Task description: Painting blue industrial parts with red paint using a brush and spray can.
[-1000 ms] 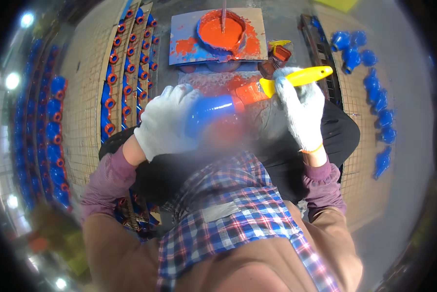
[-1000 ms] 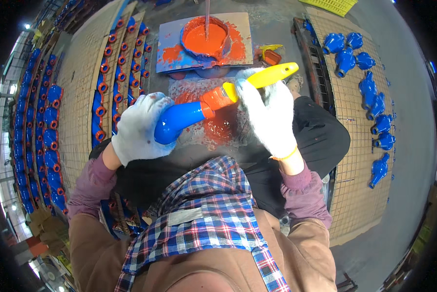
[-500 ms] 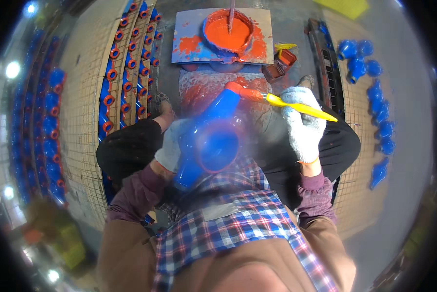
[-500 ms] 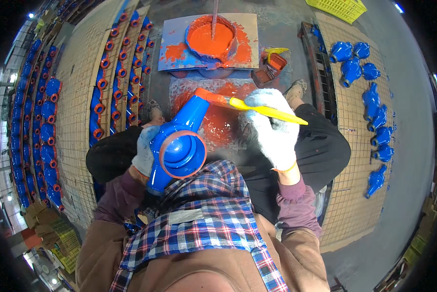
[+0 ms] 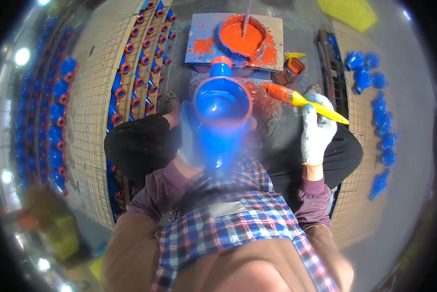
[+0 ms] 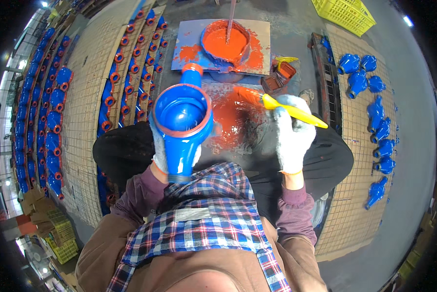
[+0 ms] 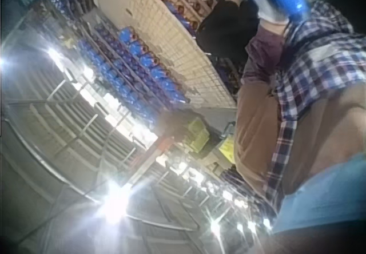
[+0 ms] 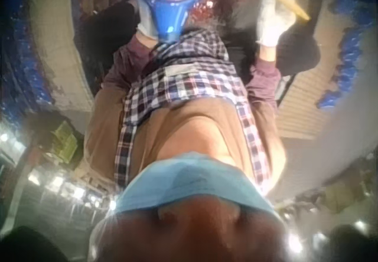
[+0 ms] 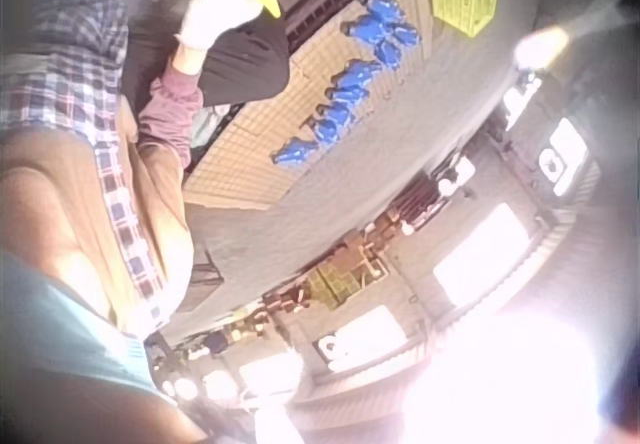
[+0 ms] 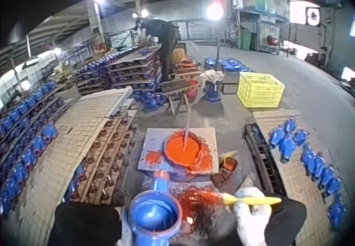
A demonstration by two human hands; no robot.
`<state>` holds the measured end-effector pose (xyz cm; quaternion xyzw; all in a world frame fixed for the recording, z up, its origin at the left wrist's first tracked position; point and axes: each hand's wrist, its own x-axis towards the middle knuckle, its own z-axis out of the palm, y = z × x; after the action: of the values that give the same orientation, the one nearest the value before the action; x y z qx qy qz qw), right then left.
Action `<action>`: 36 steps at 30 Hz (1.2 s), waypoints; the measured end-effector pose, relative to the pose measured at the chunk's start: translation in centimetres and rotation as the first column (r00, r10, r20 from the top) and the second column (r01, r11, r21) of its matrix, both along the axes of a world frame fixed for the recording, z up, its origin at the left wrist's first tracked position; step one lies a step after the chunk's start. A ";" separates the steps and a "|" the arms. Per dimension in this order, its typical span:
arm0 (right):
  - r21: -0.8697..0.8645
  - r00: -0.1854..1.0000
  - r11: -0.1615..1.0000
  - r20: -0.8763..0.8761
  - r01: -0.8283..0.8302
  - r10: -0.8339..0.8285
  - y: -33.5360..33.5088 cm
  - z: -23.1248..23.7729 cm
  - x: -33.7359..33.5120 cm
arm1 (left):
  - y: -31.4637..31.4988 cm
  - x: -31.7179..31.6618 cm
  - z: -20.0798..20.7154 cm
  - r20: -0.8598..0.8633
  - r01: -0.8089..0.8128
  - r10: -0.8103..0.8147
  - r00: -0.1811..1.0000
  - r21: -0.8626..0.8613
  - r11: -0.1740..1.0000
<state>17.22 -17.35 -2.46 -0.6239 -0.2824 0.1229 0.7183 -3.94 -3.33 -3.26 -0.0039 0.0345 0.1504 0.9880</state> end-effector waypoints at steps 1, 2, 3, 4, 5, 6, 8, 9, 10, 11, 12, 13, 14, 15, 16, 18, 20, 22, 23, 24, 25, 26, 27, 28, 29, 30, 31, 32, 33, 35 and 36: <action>0.009 1.000 1.000 0.013 -0.019 0.018 0.0 0.3 0.0 | 0.2 0.0 0.7 -0.050 -0.067 0.070 0.996 0.071 0.995; 0.027 1.000 1.000 -0.013 0.011 -0.011 0.0 0.5 0.0 | 0.6 0.1 1.3 0.008 -0.036 0.036 0.999 0.060 0.998; 0.041 0.998 0.998 -0.039 0.042 -0.040 0.0 0.7 0.0 | 1.0 0.1 1.8 0.015 -0.090 0.089 0.996 0.069 0.994; 0.067 0.996 0.997 -0.090 0.024 -0.018 -0.1 0.9 0.1 | 1.5 0.1 2.2 0.023 -0.143 0.141 0.990 0.074 0.987; 0.069 0.996 0.997 -0.090 0.029 -0.023 -0.1 1.1 0.2 | 2.0 0.1 2.4 0.031 -0.192 0.190 0.981 0.079 0.978; 0.026 0.998 0.998 -0.045 0.056 -0.055 -0.1 1.2 0.4 | 2.7 0.2 2.6 0.039 -0.238 0.236 0.971 0.082 0.968; -0.033 0.991 0.990 0.021 0.136 -0.135 0.1 1.4 0.7 | 4.0 0.3 2.6 0.050 -0.277 0.274 0.960 0.080 0.957; -0.034 0.990 0.991 0.044 0.133 -0.132 0.2 1.4 0.9 | 4.6 0.4 2.6 0.001 -0.210 0.211 0.978 0.073 0.975; -0.015 0.990 0.990 -0.018 0.138 -0.138 0.5 1.5 1.0 | 5.3 0.4 2.4 -0.046 -0.146 0.149 0.988 0.062 0.987; -0.003 0.981 0.986 -0.098 0.167 -0.166 0.7 1.6 1.2 | 5.9 0.5 2.3 -0.088 -0.085 0.089 0.992 0.051 0.995; 0.072 0.988 0.990 -0.104 0.120 -0.112 1.0 1.6 1.2 | 6.5 0.5 2.1 -0.128 -0.027 0.032 0.991 0.043 0.999; 0.045 0.982 0.989 -0.128 0.143 -0.136 1.6 1.7 1.3 | 7.2 0.6 2.0 -0.150 0.040 -0.036 0.988 0.022 0.999; 0.069 0.978 0.990 -0.178 0.125 -0.111 2.1 1.8 1.4 | 7.5 0.8 1.6 -0.249 0.046 -0.018 0.968 0.107 0.993; 0.097 0.970 0.989 -0.226 0.110 -0.086 2.5 1.8 1.4 | 7.8 1.1 1.2 -0.423 0.066 0.069 0.903 0.298 0.952; 0.050 0.979 0.994 -0.187 0.094 -0.083 2.9 1.9 1.6 | 8.1 1.0 0.9 -0.455 0.097 0.059 0.888 0.311 0.946; -0.016 0.974 0.997 -0.212 0.074 -0.076 4.2 1.8 2.1 | 9.2 1.0 0.4 -0.419 0.136 0.015 0.908 0.327 0.935; -0.092 0.974 0.992 -0.201 0.084 -0.101 5.8 1.4 2.8 | 10.4 1.1 0.0 -0.463 0.131 0.035 0.885 0.321 0.938; -0.148 0.988 0.987 -0.132 0.064 -0.084 8.0 0.8 4.2 | 11.6 0.8 -0.1 -0.494 0.285 0.215 0.843 0.747 0.601; -0.131 0.997 0.990 -0.050 0.050 -0.057 9.3 0.4 4.9 | 11.8 0.6 -0.4 -0.475 0.312 0.288 0.832 0.829 0.464; -0.041 0.994 0.999 -0.109 0.022 -0.027 10.8 -0.3 5.5 | 11.9 0.4 -0.6 -0.477 0.308 0.300 0.826 0.828 0.469; -0.062 0.999 0.998 -0.016 0.031 -0.032 12.2 -0.9 6.4 | 12.1 0.1 -1.0 -0.472 0.303 0.298 0.830 0.829 0.470; -0.122 0.997 0.990 0.042 0.068 -0.064 13.8 -1.6 7.2 | 12.2 -0.2 -1.3 -0.511 0.237 0.186 0.839 0.652 0.720; -0.134 0.987 0.986 0.140 0.098 -0.080 15.3 -2.5 7.8 | 12.2 -0.6 -1.8 -0.494 0.164 0.067 0.867 0.410 0.897; -0.163 0.985 0.983 0.162 0.080 -0.053 16.6 -3.3 8.4 | 12.0 -0.8 -2.2 -0.615 0.144 0.230 0.754 0.498 0.855; -0.261 0.967 0.956 0.247 0.136 -0.070 18.0 -4.2 9.0 | 12.1 -1.2 -2.6 -0.614 0.141 0.232 0.755 0.497 0.856; -0.299 0.935 0.941 0.351 0.159 -0.047 19.0 -5.0 9.5 | 12.3 -1.7 -2.8 -0.624 0.139 0.224 0.749 0.478 0.867; -0.301 0.885 0.932 0.464 0.202 -0.042 19.9 -5.8 9.8 | 12.4 -1.9 -3.0 -0.647 0.134 0.235 0.725 0.467 0.874; -0.358 0.878 0.911 0.479 0.203 -0.007 20.6 -6.6 10.0 | 12.6 -2.2 -3.0 -0.613 0.153 0.195 0.766 0.468 0.870; -0.412 0.820 0.875 0.571 0.255 0.029 21.1 -7.2 10.2 | 12.8 -2.2 -2.9 -0.613 0.153 0.195 0.766 0.468 0.870; -0.406 0.767 0.871 0.639 0.278 0.053 21.5 -8.2 10.1 | 13.1 -2.1 -2.3 -0.547 0.187 0.248 0.800 0.619 0.763; -0.400 0.761 0.874 0.646 0.276 0.056 21.5 -8.4 10.1 | 13.4 -1.9 -1.7 -0.593 0.200 0.254 0.764 0.591 0.781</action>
<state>27.32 4.15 -10.82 -0.7994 -0.4324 -0.0757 0.4103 -5.80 10.05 -5.00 0.3741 0.3198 0.1600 0.8557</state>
